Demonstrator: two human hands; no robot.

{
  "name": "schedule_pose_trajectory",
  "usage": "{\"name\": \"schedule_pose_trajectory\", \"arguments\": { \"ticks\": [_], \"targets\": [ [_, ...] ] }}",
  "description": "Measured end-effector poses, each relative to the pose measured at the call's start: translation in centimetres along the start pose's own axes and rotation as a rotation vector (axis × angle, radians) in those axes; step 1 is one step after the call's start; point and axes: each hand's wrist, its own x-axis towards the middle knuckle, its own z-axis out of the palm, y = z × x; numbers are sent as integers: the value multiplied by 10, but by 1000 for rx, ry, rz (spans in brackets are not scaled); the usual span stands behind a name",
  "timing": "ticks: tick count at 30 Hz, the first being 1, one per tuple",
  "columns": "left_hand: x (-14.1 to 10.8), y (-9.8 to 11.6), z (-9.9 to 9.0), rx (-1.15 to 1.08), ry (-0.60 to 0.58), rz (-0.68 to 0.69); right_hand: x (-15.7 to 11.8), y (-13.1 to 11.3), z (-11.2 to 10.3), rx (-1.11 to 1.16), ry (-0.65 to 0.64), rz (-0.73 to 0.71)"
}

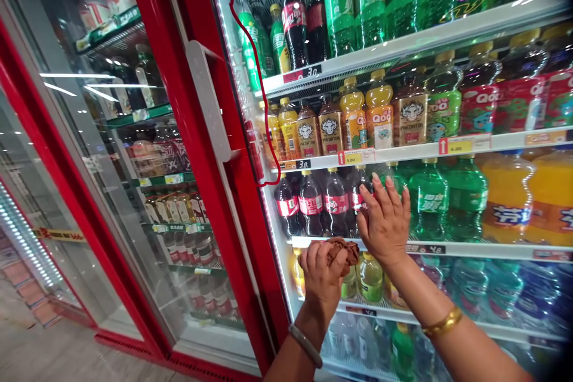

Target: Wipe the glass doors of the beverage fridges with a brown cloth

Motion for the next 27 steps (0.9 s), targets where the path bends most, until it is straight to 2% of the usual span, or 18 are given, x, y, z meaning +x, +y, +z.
{"name": "schedule_pose_trajectory", "arguments": {
  "ticks": [2, 5, 7, 8, 10, 13, 17, 20, 22, 25, 27],
  "targets": [
    [-1, -13, -5, 21, 5, -75, 0, 0, -1, 7, -6, -7],
    [16, -31, -11, 72, 130, -479, 0, -1, -2, 15, -10, -12],
    [27, -31, -8, 85, 249, -719, 1, -1, -2, 17, -10, -5],
    [29, -27, -6, 91, 273, -782, 1, -2, -2, 18, -8, -1],
    [29, -14, 0, 111, 236, -795, 1, -2, -2, 21, -7, 5],
    [16, 8, 4, 143, 103, -678, -3, -3, -2, 31, -15, 10],
    [-7, 18, 1, 105, -9, -608, -16, -5, -2, 53, -43, -6],
    [-19, 9, -3, 64, -82, -653, -24, -5, -2, 65, -61, -9],
    [-20, -6, -6, 49, -82, -709, -26, -5, -1, 71, -52, -10],
    [-11, -29, -13, 104, 40, -830, -26, -4, -2, 82, -45, -18],
    [-2, -33, -15, 148, 102, -884, -25, -3, -2, 79, -49, -26]
  ]
}}
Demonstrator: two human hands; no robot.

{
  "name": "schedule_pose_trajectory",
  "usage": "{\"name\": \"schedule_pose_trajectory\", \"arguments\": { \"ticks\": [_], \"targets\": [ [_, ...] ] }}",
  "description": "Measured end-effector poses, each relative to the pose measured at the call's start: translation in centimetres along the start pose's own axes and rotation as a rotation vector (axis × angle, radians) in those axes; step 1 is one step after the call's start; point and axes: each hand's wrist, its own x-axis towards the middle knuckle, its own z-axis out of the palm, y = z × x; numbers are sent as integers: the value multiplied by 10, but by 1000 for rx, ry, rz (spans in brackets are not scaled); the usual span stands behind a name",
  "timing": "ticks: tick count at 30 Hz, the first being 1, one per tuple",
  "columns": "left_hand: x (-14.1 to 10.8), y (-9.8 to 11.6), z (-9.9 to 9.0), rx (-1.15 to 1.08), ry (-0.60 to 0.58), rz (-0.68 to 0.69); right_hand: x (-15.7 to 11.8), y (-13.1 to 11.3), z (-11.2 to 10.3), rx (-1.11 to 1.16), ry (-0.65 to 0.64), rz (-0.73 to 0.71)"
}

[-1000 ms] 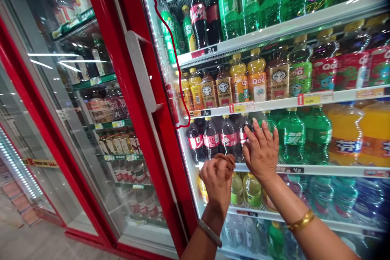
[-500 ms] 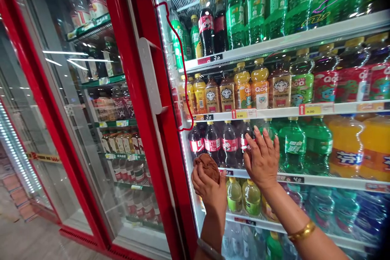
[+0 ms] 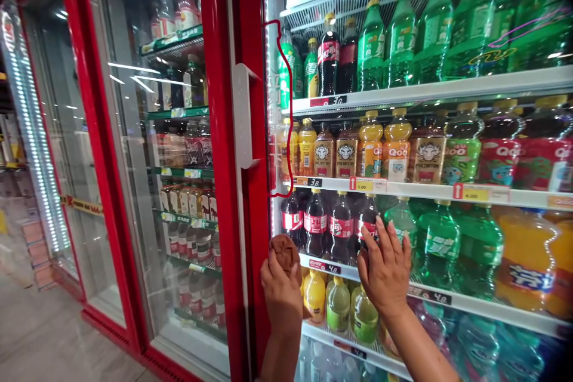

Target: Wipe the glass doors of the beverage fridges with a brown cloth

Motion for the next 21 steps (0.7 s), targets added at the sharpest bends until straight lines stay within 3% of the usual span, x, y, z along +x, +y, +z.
{"name": "schedule_pose_trajectory", "arguments": {
  "ticks": [2, 8, 10, 15, 17, 21],
  "targets": [
    [-7, 11, 2, 6, -8, 14, 0, -1, 0, -4, 1, -4],
    [-69, 35, 12, -61, -207, 118, -12, -6, 1, -17, -35, 32],
    [-65, 32, 7, -87, -225, 98, -22, -7, 1, -21, -60, 24],
    [-35, 33, 0, -98, -99, 10, -44, -7, 0, -30, -118, -11],
    [-45, 40, 4, -104, -120, 34, -46, -8, 0, -34, -119, -7],
    [-82, 50, 9, -150, -277, 173, -44, -8, -1, -23, -115, -12]
  ]
}}
